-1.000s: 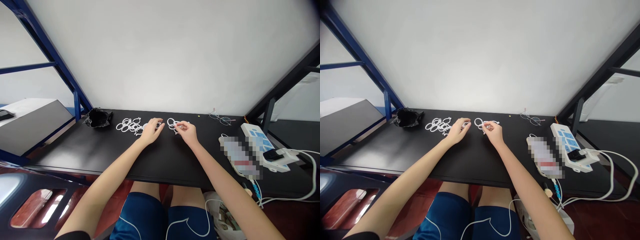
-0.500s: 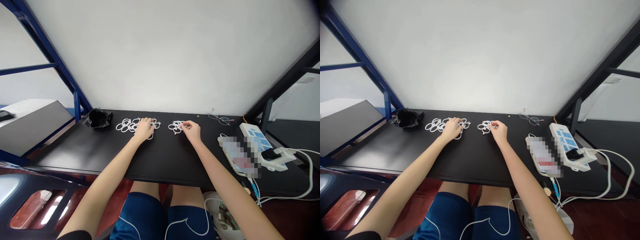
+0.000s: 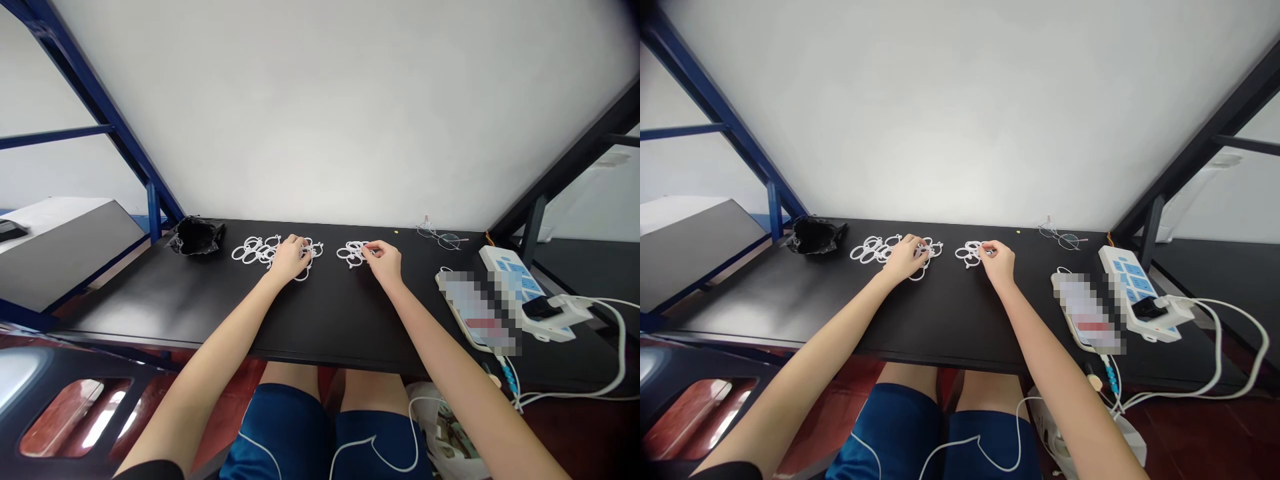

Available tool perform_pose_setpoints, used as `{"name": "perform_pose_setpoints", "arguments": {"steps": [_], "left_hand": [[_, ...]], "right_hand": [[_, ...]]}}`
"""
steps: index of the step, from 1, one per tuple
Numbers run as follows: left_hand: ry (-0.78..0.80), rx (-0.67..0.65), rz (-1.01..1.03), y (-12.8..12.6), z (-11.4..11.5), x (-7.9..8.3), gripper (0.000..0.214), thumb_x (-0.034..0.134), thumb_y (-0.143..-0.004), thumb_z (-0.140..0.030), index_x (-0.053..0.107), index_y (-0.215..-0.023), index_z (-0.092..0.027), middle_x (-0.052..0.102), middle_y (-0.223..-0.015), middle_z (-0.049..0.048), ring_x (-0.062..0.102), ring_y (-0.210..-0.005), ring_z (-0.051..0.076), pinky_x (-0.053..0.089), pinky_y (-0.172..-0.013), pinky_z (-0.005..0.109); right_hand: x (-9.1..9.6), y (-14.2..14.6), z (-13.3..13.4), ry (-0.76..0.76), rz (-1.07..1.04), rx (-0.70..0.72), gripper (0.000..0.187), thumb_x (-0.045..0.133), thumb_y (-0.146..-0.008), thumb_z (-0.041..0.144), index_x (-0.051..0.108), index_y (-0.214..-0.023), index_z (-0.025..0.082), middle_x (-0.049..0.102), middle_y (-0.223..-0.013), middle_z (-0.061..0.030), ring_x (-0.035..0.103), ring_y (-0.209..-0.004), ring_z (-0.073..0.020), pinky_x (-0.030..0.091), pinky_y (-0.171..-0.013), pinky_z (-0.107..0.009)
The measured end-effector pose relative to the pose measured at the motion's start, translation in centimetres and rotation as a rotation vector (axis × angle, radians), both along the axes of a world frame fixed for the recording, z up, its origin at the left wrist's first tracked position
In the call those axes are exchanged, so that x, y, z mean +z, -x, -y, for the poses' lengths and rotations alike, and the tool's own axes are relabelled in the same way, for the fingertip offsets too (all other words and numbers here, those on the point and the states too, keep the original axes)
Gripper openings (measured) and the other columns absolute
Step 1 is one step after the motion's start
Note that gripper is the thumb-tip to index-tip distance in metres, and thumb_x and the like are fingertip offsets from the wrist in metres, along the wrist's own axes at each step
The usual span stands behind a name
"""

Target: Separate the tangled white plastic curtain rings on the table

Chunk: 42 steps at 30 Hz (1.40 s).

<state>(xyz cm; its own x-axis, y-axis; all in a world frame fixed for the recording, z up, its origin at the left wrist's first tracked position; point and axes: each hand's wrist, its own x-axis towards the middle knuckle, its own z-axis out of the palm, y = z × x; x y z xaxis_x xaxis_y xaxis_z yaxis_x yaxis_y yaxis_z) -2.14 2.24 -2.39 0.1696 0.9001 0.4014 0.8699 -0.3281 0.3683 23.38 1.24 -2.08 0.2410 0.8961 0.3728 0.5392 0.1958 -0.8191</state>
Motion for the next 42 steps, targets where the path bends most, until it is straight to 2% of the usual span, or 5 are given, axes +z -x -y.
{"name": "perform_pose_setpoints", "arguments": {"steps": [12, 19, 22, 32, 42], "left_hand": [[0.013, -0.053, 0.036, 0.1, -0.3, -0.6, 0.022, 0.059, -0.082, -0.029, 0.059, -0.102, -0.019, 0.061, -0.101, 0.0075, 0.063, -0.083, 0.023, 0.05, -0.082, 0.039], [-0.074, -0.158, 0.165, 0.4, -0.8, -0.8, 0.023, 0.053, -0.076, -0.01, 0.059, -0.097, -0.019, 0.06, -0.094, 0.0052, 0.062, -0.085, 0.019, 0.052, -0.08, 0.033], [-0.124, -0.186, 0.214, 0.4, -0.8, -0.6, 0.021, 0.05, -0.076, -0.008, 0.06, -0.091, -0.019, 0.061, -0.092, 0.0042, 0.062, -0.083, 0.017, 0.052, -0.078, 0.031], [-0.31, -0.143, 0.345, -0.2, 0.3, 0.6, 0.013, 0.053, -0.084, -0.016, 0.062, -0.092, -0.02, 0.068, -0.094, 0.0039, 0.065, -0.085, 0.016, 0.051, -0.084, 0.032], [-0.273, -0.094, 0.368, -0.4, 0.4, 0.5, 0.012, 0.058, -0.087, -0.029, 0.067, -0.093, -0.022, 0.074, -0.087, 0.0011, 0.069, -0.078, 0.016, 0.053, -0.078, 0.029]], "right_hand": [[-0.3, 0.0, 0.0, -0.025, 0.005, 0.011, 0.02, 0.064, -0.071, 0.037, 0.07, -0.075, 0.018, 0.068, -0.063, -0.004, 0.059, -0.052, -0.0178, 0.048, -0.059, -0.031], [-0.4, 0.0, -0.1, -0.032, 0.0, 0.009, 0.02, 0.064, -0.071, 0.036, 0.071, -0.075, 0.018, 0.066, -0.058, -0.0033, 0.058, -0.051, -0.0178, 0.047, -0.059, -0.031], [-0.4, 0.0, 0.0, -0.03, 0.0, 0.01, 0.02, 0.063, -0.072, 0.036, 0.07, -0.075, 0.018, 0.066, -0.059, -0.0032, 0.059, -0.051, -0.0178, 0.047, -0.06, -0.031], [-0.3, 0.2, 0.0, -0.026, 0.007, 0.001, 0.02, 0.063, -0.072, 0.038, 0.069, -0.074, 0.019, 0.066, -0.058, -0.0028, 0.059, -0.051, -0.0186, 0.048, -0.06, -0.032], [-0.5, 0.2, -0.2, -0.036, 0.001, -0.002, 0.022, 0.063, -0.073, 0.039, 0.069, -0.075, 0.019, 0.064, -0.055, -0.0025, 0.059, -0.051, -0.0194, 0.048, -0.059, -0.032]]}}
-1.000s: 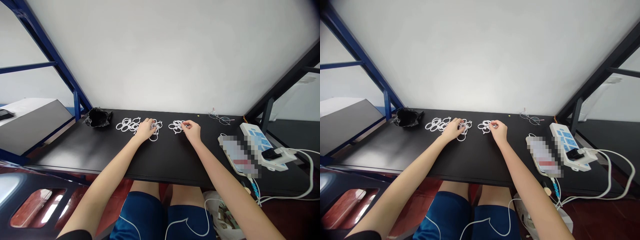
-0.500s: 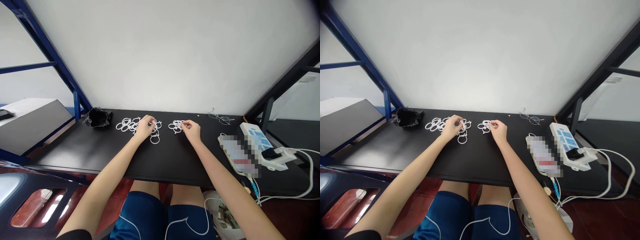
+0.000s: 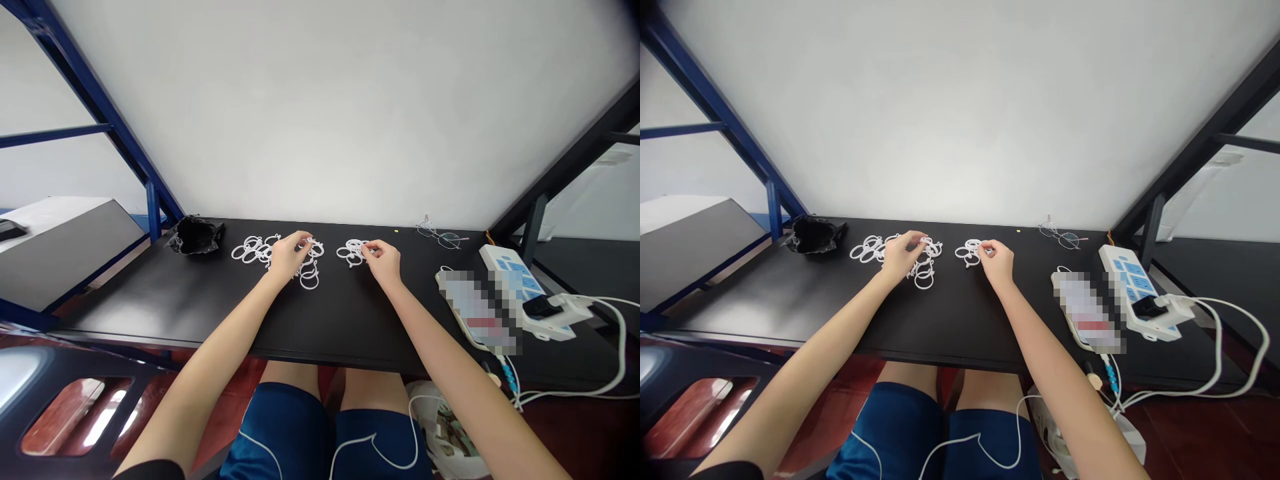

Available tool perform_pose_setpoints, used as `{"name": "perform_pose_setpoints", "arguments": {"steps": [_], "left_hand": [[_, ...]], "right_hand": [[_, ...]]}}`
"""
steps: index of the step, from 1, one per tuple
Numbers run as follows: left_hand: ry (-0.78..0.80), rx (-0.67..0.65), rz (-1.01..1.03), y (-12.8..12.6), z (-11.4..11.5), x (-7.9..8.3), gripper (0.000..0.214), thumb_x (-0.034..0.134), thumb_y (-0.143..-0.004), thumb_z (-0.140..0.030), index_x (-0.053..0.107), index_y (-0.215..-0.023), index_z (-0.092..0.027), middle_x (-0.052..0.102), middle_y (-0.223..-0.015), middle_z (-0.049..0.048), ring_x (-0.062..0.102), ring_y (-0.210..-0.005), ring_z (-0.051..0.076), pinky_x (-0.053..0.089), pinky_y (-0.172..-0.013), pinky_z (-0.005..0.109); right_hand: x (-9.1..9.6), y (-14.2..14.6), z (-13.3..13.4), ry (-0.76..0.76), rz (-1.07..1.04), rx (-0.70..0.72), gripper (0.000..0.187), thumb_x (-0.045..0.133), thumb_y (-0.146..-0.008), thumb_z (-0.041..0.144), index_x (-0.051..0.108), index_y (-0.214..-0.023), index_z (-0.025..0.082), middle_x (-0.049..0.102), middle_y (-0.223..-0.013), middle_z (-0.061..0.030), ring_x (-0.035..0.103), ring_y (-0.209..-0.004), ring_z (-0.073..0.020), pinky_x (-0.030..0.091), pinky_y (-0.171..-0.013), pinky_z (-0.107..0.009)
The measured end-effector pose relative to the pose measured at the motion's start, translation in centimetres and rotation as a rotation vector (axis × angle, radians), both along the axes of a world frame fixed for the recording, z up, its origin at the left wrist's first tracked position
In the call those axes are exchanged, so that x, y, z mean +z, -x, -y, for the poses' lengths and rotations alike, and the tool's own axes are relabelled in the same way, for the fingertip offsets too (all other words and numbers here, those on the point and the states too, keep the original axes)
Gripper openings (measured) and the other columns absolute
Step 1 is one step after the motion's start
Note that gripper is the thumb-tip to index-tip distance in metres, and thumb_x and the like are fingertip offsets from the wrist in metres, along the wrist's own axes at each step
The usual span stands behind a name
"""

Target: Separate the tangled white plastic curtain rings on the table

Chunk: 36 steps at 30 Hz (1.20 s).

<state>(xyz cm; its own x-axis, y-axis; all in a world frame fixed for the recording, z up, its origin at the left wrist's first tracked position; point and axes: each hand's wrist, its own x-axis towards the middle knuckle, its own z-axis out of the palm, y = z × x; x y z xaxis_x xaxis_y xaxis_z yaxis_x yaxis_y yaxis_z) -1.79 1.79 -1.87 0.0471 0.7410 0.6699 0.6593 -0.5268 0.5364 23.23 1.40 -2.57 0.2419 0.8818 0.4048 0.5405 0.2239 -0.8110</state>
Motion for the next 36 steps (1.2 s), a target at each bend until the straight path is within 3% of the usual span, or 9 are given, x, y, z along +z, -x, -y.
{"name": "perform_pose_setpoints", "arguments": {"steps": [7, 12, 14, 17, 20, 23, 28, 33, 36], "left_hand": [[-0.055, 0.009, 0.022, 0.0, 0.0, 0.0, 0.014, 0.056, -0.087, -0.028, 0.066, -0.094, -0.02, 0.073, -0.09, 0.0029, 0.067, -0.074, 0.014, 0.053, -0.074, 0.027], [-0.069, 0.026, -0.014, -0.5, 0.5, 0.1, 0.018, 0.057, -0.088, -0.036, 0.066, -0.087, -0.021, 0.072, -0.082, 0.0019, 0.067, -0.071, 0.014, 0.053, -0.072, 0.026], [-0.088, 0.024, -0.039, -0.8, 0.7, 0.0, 0.022, 0.058, -0.088, -0.041, 0.066, -0.084, -0.021, 0.072, -0.078, 0.0017, 0.068, -0.071, 0.014, 0.053, -0.071, 0.025], [-0.101, 0.0, -0.071, -1.3, 1.0, -0.2, 0.024, 0.058, -0.087, -0.044, 0.067, -0.083, -0.021, 0.073, -0.077, 0.0024, 0.069, -0.071, 0.015, 0.052, -0.068, 0.025], [-0.089, -0.044, -0.094, -1.8, 1.3, -0.3, 0.025, 0.058, -0.088, -0.043, 0.067, -0.082, -0.021, 0.073, -0.074, 0.0026, 0.069, -0.07, 0.015, 0.052, -0.065, 0.024], [-0.071, -0.081, -0.115, -2.3, 1.6, -0.4, 0.024, 0.058, -0.088, -0.041, 0.068, -0.082, -0.02, 0.072, -0.072, 0.002, 0.068, -0.067, 0.014, 0.051, -0.063, 0.024], [-0.05, -0.172, -0.154, -2.8, 1.9, -0.6, 0.023, 0.053, -0.091, -0.037, 0.068, -0.084, -0.021, 0.074, -0.077, 0.0021, 0.069, -0.07, 0.014, 0.052, -0.066, 0.025], [-0.083, -0.207, -0.145, -3.1, 2.1, -0.5, 0.022, 0.053, -0.091, -0.034, 0.067, -0.084, -0.019, 0.073, -0.078, 0.0035, 0.067, -0.068, 0.013, 0.051, -0.063, 0.024], [-0.134, -0.216, -0.137, -3.2, 2.1, -0.5, 0.021, 0.054, -0.091, -0.033, 0.066, -0.082, -0.018, 0.072, -0.075, 0.0032, 0.065, -0.065, 0.012, 0.05, -0.061, 0.023]], "right_hand": [[-0.1, 0.0, 0.1, -0.033, 0.028, -0.005, 0.019, 0.061, -0.077, 0.036, 0.069, -0.077, 0.019, 0.06, -0.056, -0.0012, 0.057, -0.052, -0.0174, 0.048, -0.061, -0.032], [0.5, 0.5, 0.6, -0.278, 0.084, -0.102, 0.021, 0.056, -0.083, 0.035, 0.068, -0.088, 0.019, 0.063, -0.098, -0.0081, 0.053, -0.057, -0.012, 0.05, -0.059, -0.03], [0.6, 1.1, 1.1, -0.319, 0.094, -0.087, 0.025, 0.054, -0.085, 0.038, 0.066, -0.097, 0.019, 0.06, -0.102, -0.0091, 0.052, -0.059, -0.0123, 0.05, -0.056, -0.029], [0.7, 2.4, 2.1, -0.311, 0.122, 0.096, 0.033, 0.057, -0.085, 0.043, 0.062, -0.108, 0.02, 0.06, -0.103, -0.0092, 0.054, -0.063, -0.0139, 0.051, -0.054, -0.029], [0.5, 3.8, 3.0, -0.291, 0.133, 0.351, 0.051, 0.065, -0.08, 0.043, 0.054, -0.125, 0.023, 0.058, -0.117, -0.0102, 0.057, -0.067, -0.0143, 0.052, -0.053, -0.029], [0.1, 4.7, 3.3, -0.274, 0.214, 0.467, 0.057, 0.068, -0.078, 0.04, 0.052, -0.13, 0.027, 0.054, -0.128, -0.0105, 0.059, -0.07, -0.0153, 0.053, -0.052, -0.03], [-0.4, 4.5, 3.0, -0.262, 0.321, 0.481, 0.035, 0.06, -0.086, 0.034, 0.062, -0.12, 0.028, 0.061, -0.12, -0.0073, 0.063, -0.073, -0.0169, 0.055, -0.057, -0.032], [-0.3, 4.5, 2.7, -0.358, 0.433, 0.377, 0.032, 0.064, -0.083, 0.031, 0.066, -0.115, 0.024, 0.063, -0.115, -0.0092, 0.061, -0.104, -0.0267, 0.057, -0.078, -0.038], [-0.2, 4.8, 2.9, -0.39, 0.483, 0.345, 0.031, 0.064, -0.082, 0.026, 0.067, -0.113, 0.022, 0.065, -0.11, -0.0101, 0.061, -0.101, -0.027, 0.056, -0.08, -0.04]]}}
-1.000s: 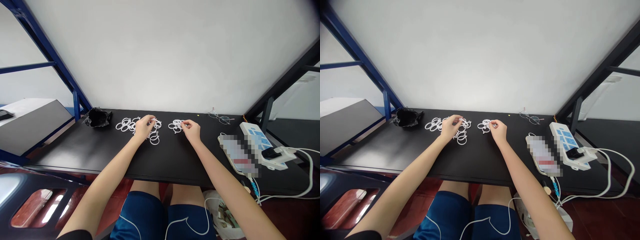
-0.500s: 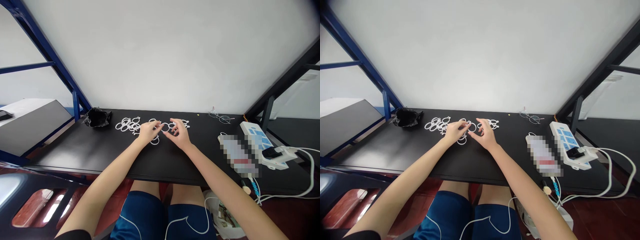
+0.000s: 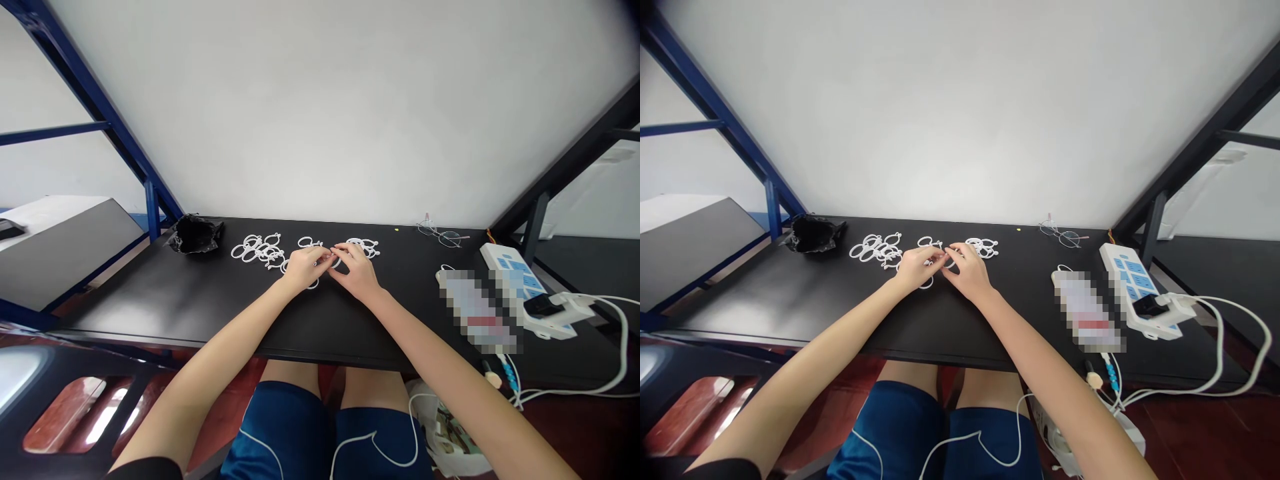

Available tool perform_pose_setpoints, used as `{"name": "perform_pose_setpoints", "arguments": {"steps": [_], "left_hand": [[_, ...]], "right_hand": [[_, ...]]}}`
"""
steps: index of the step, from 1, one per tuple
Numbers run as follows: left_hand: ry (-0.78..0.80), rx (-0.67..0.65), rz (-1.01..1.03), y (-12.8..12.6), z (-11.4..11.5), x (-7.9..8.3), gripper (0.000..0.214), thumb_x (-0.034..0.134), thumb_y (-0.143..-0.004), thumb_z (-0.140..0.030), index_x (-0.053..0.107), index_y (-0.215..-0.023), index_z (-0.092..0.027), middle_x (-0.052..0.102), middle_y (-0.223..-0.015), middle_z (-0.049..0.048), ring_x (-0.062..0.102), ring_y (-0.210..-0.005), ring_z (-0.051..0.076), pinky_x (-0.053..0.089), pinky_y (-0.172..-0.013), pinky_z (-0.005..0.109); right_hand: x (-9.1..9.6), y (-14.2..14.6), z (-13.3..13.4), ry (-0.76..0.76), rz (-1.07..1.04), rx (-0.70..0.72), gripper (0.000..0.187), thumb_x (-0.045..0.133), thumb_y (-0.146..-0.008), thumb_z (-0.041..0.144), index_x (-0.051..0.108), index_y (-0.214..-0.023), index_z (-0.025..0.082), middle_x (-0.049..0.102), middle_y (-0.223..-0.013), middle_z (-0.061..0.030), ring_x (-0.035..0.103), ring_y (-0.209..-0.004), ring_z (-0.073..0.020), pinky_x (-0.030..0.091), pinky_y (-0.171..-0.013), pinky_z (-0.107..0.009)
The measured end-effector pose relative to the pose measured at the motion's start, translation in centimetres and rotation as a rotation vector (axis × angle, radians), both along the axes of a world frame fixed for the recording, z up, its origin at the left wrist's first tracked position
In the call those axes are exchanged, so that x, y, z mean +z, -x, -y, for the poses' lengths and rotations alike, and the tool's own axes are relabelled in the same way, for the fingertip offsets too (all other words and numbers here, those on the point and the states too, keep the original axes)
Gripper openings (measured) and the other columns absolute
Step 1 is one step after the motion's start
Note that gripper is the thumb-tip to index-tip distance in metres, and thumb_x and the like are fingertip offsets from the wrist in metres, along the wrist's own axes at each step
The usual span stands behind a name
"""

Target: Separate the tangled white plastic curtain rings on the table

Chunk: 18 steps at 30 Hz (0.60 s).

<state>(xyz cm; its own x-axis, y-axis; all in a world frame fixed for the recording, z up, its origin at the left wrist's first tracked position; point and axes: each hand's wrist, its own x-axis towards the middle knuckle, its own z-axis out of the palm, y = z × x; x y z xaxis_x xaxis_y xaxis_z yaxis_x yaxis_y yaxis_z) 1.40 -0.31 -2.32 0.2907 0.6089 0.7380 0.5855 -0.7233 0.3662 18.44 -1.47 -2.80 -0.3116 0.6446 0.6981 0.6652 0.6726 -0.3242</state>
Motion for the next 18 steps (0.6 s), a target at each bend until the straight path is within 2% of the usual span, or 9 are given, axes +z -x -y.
{"name": "perform_pose_setpoints", "arguments": {"steps": [3, 7, 11, 15, 18], "left_hand": [[-0.035, -0.031, 0.015, -0.04, 0.03, 0.0, 0.02, 0.056, -0.09, -0.033, 0.065, -0.081, -0.017, 0.07, -0.073, 0.0034, 0.064, -0.063, 0.012, 0.05, -0.06, 0.022], [0.009, -0.136, 0.054, -0.09, 0.2, -0.06, 0.015, 0.059, -0.088, -0.031, 0.064, -0.086, -0.017, 0.07, -0.077, 0.0037, 0.066, -0.069, 0.012, 0.052, -0.064, 0.023], [0.071, -0.171, 0.052, -0.03, 0.35, 0.11, 0.013, 0.059, -0.086, -0.028, 0.063, -0.093, -0.018, 0.07, -0.088, 0.005, 0.066, -0.078, 0.014, 0.053, -0.066, 0.025], [0.108, -0.159, -0.03, 0.15, 0.4, 0.46, 0.034, 0.062, -0.082, -0.027, 0.056, -0.115, -0.02, 0.064, -0.111, 0.0089, 0.061, -0.099, 0.02, 0.054, -0.074, 0.03], [0.12, -0.171, -0.059, 0.23, 0.26, 0.44, 0.04, 0.063, -0.083, -0.03, 0.052, -0.12, -0.02, 0.062, -0.115, 0.01, 0.058, -0.107, 0.023, 0.052, -0.086, 0.036]], "right_hand": [[-0.18, 0.09, 0.0, 0.022, -0.03, 0.011, 0.031, 0.06, -0.083, 0.022, 0.067, -0.113, 0.02, 0.066, -0.106, -0.01, 0.063, -0.097, -0.025, 0.057, -0.076, -0.037], [-0.73, -0.4, -0.57, 0.048, -0.165, 0.077, 0.022, 0.052, -0.089, 0.02, 0.07, -0.101, 0.019, 0.07, -0.104, -0.0098, 0.067, -0.093, -0.0226, 0.059, -0.067, -0.033], [-0.93, -0.81, -0.94, 0.072, -0.295, 0.035, 0.022, 0.052, -0.091, 0.024, 0.072, -0.101, 0.022, 0.074, -0.101, -0.0071, 0.071, -0.083, -0.0212, 0.06, -0.07, -0.034], [-0.56, -0.64, -0.51, 0.132, -0.359, 0.047, 0.026, 0.056, -0.089, 0.025, 0.071, -0.11, 0.024, 0.075, -0.097, -0.0043, 0.073, -0.077, -0.02, 0.061, -0.071, -0.032], [-0.19, -0.52, -0.17, 0.144, -0.372, 0.08, 0.026, 0.056, -0.089, 0.024, 0.072, -0.11, 0.024, 0.075, -0.099, -0.0029, 0.073, -0.081, -0.0196, 0.061, -0.074, -0.032]]}}
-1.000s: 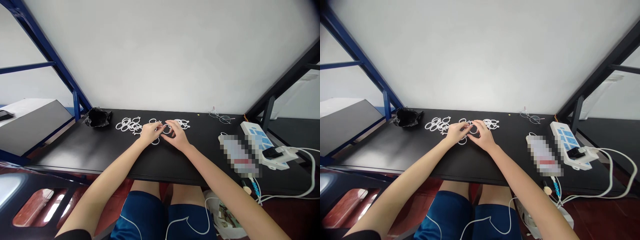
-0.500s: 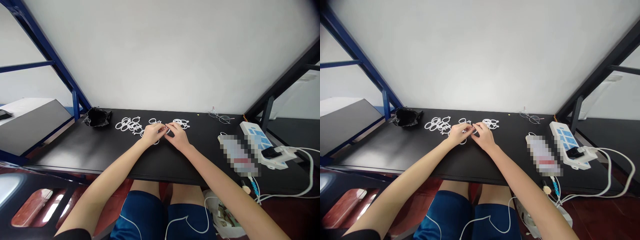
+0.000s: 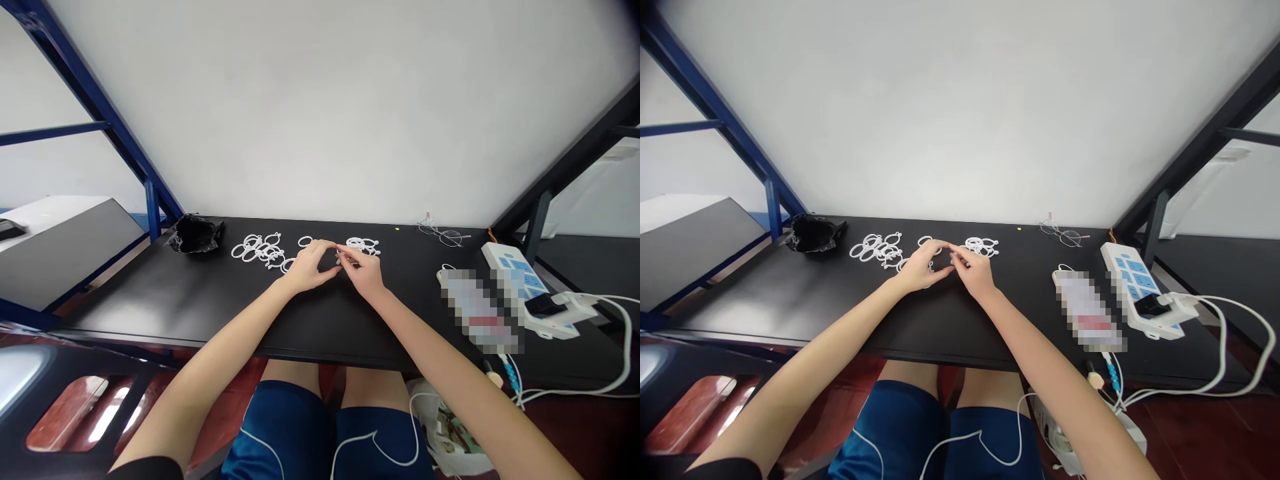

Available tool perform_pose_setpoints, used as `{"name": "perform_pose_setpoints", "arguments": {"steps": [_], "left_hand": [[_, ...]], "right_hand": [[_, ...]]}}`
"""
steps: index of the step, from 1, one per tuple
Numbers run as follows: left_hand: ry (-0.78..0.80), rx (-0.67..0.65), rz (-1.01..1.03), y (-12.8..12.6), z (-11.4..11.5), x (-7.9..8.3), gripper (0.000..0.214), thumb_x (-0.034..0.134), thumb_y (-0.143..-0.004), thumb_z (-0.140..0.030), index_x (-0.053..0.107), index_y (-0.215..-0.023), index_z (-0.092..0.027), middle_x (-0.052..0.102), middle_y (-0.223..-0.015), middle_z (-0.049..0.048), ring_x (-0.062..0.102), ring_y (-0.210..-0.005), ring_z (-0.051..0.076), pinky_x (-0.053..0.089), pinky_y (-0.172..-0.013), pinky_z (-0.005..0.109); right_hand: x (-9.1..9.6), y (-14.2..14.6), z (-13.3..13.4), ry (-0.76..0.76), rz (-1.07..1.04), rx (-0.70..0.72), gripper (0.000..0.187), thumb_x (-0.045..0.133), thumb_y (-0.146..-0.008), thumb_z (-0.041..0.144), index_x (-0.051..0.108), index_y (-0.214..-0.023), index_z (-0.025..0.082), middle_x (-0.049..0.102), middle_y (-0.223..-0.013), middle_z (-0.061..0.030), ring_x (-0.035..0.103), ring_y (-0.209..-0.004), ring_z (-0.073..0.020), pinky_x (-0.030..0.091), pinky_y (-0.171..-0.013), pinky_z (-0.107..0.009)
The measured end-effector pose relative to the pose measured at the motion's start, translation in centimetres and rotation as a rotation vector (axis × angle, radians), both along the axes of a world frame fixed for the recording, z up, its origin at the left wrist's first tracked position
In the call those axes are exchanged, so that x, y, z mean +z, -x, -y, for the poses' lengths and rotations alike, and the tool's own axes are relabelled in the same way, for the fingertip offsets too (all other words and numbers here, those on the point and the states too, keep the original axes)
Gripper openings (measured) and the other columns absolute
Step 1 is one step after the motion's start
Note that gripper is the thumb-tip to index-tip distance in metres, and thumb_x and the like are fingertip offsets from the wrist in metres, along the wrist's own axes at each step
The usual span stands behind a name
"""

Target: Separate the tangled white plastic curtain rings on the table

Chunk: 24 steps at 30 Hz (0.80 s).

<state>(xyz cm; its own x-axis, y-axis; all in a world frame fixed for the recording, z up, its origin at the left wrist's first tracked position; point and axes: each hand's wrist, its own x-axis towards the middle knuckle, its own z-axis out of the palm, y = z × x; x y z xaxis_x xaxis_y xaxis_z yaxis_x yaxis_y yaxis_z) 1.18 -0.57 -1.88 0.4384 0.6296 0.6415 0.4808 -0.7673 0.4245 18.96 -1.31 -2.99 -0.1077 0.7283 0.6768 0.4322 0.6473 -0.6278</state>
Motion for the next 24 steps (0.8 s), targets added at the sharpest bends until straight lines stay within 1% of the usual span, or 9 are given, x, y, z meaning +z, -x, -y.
{"name": "perform_pose_setpoints", "arguments": {"steps": [2, 6, 8, 11, 15, 17, 20, 24], "left_hand": [[0.005, 0.008, 0.004, 0.0, -0.2, -0.2, 0.038, 0.063, -0.084, -0.033, 0.051, -0.118, -0.019, 0.062, -0.113, 0.0099, 0.059, -0.106, 0.023, 0.05, -0.089, 0.038], [0.067, 0.013, 0.032, 0.0, -0.4, -0.4, 0.037, 0.066, -0.082, -0.039, 0.051, -0.109, -0.019, 0.064, -0.107, 0.0094, 0.061, -0.101, 0.023, 0.05, -0.087, 0.037], [0.147, -0.018, 0.095, -0.1, -0.4, -0.4, 0.038, 0.067, -0.081, -0.039, 0.05, -0.109, -0.019, 0.066, -0.104, 0.008, 0.063, -0.099, 0.021, 0.05, -0.087, 0.036], [0.289, -0.1, 0.204, -0.2, -0.4, -0.2, 0.041, 0.072, -0.077, -0.037, 0.05, -0.107, -0.02, 0.068, -0.102, 0.0061, 0.065, -0.099, 0.02, 0.049, -0.092, 0.035], [0.415, -0.165, 0.262, -0.2, -0.5, -0.2, 0.048, 0.078, -0.071, -0.037, 0.056, -0.109, -0.019, 0.065, -0.108, 0.0074, 0.063, -0.104, 0.02, 0.047, -0.098, 0.037], [0.427, -0.183, 0.267, -0.2, -0.7, -0.3, 0.049, 0.078, -0.071, -0.038, 0.06, -0.111, -0.018, 0.064, -0.106, 0.0078, 0.062, -0.103, 0.02, 0.048, -0.098, 0.037], [0.407, -0.187, 0.257, 0.0, -1.0, -0.4, 0.044, 0.077, -0.072, -0.041, 0.065, -0.108, -0.017, 0.063, -0.097, 0.007, 0.062, -0.097, 0.02, 0.049, -0.094, 0.037], [0.448, -0.209, 0.289, 0.3, -1.3, -0.6, 0.041, 0.077, -0.072, -0.04, 0.067, -0.104, -0.016, 0.06, -0.091, 0.0051, 0.061, -0.089, 0.017, 0.051, -0.087, 0.034]], "right_hand": [[0.2, 0.0, 0.1, -0.004, 0.007, 0.009, 0.026, 0.056, -0.089, 0.025, 0.072, -0.109, 0.026, 0.075, -0.101, -0.0017, 0.073, -0.082, -0.0193, 0.061, -0.075, -0.032], [0.4, 0.0, 0.1, -0.038, 0.003, 0.031, 0.025, 0.057, -0.09, 0.027, 0.072, -0.109, 0.027, 0.074, -0.106, -0.0019, 0.071, -0.088, -0.0195, 0.061, -0.072, -0.032], [0.4, 0.1, 0.2, -0.044, -0.011, 0.062, 0.025, 0.058, -0.089, 0.027, 0.072, -0.11, 0.027, 0.074, -0.106, -0.0025, 0.071, -0.088, -0.0194, 0.061, -0.071, -0.032], [0.6, 0.1, 0.3, -0.045, -0.023, 0.111, 0.028, 0.058, -0.09, 0.027, 0.07, -0.115, 0.027, 0.074, -0.105, -0.0026, 0.07, -0.088, -0.0191, 0.061, -0.07, -0.032], [0.8, 0.0, 0.5, -0.046, -0.029, 0.092, 0.033, 0.057, -0.091, 0.028, 0.065, -0.123, 0.027, 0.074, -0.107, -0.003, 0.072, -0.088, -0.0192, 0.061, -0.074, -0.032], [0.9, 0.0, 0.6, -0.044, -0.032, 0.085, 0.035, 0.057, -0.091, 0.029, 0.063, -0.125, 0.026, 0.074, -0.108, -0.0033, 0.072, -0.089, -0.0194, 0.061, -0.075, -0.032], [1.0, 0.0, 0.6, -0.026, -0.033, 0.087, 0.036, 0.057, -0.091, 0.03, 0.062, -0.126, 0.026, 0.074, -0.108, -0.003, 0.072, -0.086, -0.019, 0.061, -0.078, -0.033], [0.9, 0.0, 0.6, -0.002, -0.039, 0.09, 0.037, 0.058, -0.09, 0.03, 0.062, -0.126, 0.025, 0.074, -0.106, -0.0035, 0.072, -0.087, -0.0195, 0.061, -0.08, -0.034]]}}
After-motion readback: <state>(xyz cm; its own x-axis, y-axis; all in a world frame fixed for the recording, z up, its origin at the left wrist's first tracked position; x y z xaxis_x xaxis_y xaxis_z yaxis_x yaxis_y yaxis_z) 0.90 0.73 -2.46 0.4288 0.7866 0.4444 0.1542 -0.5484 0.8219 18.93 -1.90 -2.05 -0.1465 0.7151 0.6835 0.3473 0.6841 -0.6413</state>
